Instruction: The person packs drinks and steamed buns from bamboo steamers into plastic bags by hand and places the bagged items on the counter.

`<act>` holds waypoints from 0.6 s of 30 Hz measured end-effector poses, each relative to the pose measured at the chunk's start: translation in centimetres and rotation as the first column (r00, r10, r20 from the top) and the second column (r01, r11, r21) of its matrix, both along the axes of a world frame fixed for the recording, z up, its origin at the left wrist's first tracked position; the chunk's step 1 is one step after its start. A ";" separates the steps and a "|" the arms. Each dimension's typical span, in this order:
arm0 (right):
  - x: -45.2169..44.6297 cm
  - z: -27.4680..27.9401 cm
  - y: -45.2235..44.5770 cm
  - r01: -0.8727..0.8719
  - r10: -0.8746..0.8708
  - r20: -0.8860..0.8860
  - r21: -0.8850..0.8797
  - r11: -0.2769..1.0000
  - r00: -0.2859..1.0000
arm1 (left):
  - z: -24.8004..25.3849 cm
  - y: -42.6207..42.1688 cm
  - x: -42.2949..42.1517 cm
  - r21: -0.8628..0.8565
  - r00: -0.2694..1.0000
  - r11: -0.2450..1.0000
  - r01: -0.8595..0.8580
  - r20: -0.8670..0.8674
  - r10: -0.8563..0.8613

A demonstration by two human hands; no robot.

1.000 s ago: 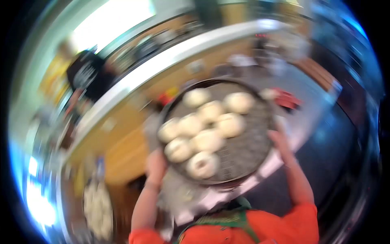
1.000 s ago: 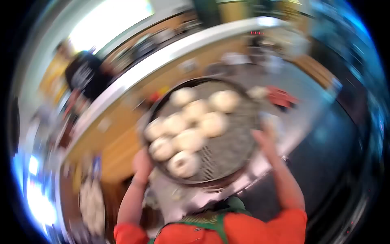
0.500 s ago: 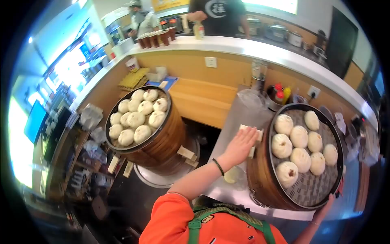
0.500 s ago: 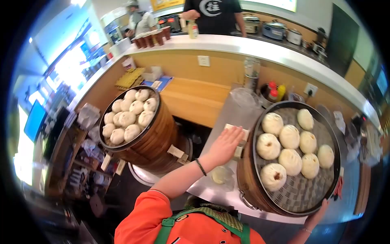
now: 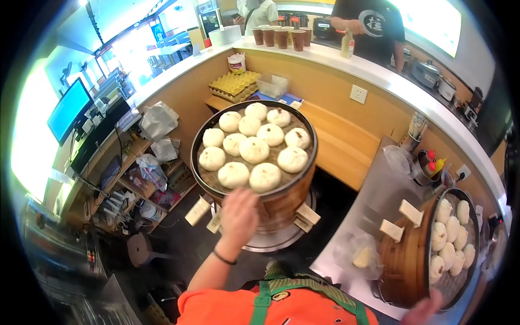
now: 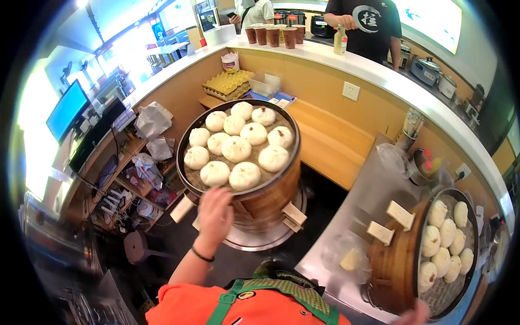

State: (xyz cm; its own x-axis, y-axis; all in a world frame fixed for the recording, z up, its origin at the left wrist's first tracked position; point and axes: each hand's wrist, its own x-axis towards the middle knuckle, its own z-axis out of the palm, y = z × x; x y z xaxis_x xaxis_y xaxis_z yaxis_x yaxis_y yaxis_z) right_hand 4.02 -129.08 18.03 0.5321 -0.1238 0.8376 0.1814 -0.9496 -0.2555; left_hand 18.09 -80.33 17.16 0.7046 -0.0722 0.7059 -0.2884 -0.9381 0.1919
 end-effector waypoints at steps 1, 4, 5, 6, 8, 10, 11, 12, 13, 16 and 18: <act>0.8 -2.1 1.6 -0.157 0.135 -0.268 -0.061 0.986 0.954 | -0.1 3.0 -0.5 -0.002 0.989 0.989 -0.147 -0.017 0.147; 6.6 -2.5 11.3 -0.120 0.128 -0.525 0.049 0.992 0.841 | -2.0 9.3 -1.8 0.086 0.840 0.863 -0.498 -0.200 0.504; 7.2 -3.3 12.5 -0.084 0.141 -0.534 0.129 0.988 0.833 | -3.3 11.0 -2.3 0.105 0.797 0.865 -0.491 -0.347 0.494; 7.9 -3.6 13.6 -0.053 0.159 -0.539 0.208 0.977 0.827 | -3.9 12.3 -2.6 0.145 0.753 0.882 -0.447 -0.472 0.459; 9.0 -3.1 15.8 -0.090 0.176 -0.547 0.180 0.980 0.818 | -4.4 12.8 -2.3 0.180 0.665 0.869 -0.460 -0.578 0.472; 9.9 -2.8 18.2 -0.125 0.190 -0.563 0.153 0.980 0.804 | -4.8 13.8 -2.4 0.173 0.746 0.903 -0.393 -0.514 0.424; 10.6 -2.6 19.2 -0.148 0.199 -0.572 0.134 0.980 0.796 | -4.3 14.1 -2.3 0.146 0.742 0.914 -0.379 -0.542 0.394; 11.1 -2.4 20.0 -0.167 0.202 -0.585 0.114 0.979 0.785 | -4.2 14.2 -2.2 0.141 0.738 0.917 -0.373 -0.554 0.386; 11.4 -2.2 20.9 -0.153 0.189 -0.598 0.110 0.982 0.779 | -4.2 14.5 -2.1 0.124 0.738 0.919 -0.374 -0.561 0.376; 12.8 -1.9 24.0 -0.264 0.265 -0.611 0.093 0.960 0.746 | -4.3 15.8 -1.5 0.101 0.745 0.927 -0.362 -0.566 0.353; 13.0 -2.9 24.8 -0.281 0.309 -0.624 0.146 0.948 0.717 | -3.3 16.3 -0.9 0.041 0.708 0.927 -0.373 -0.632 0.313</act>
State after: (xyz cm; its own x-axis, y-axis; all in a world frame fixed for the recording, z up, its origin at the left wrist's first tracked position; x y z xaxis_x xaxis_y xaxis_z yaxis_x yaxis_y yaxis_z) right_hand 16.98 -104.23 15.14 0.9504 0.1061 0.2923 0.2342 -0.8626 -0.4483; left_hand 17.14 -64.01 13.87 0.9490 0.2998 0.0976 0.2607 -0.9202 0.2922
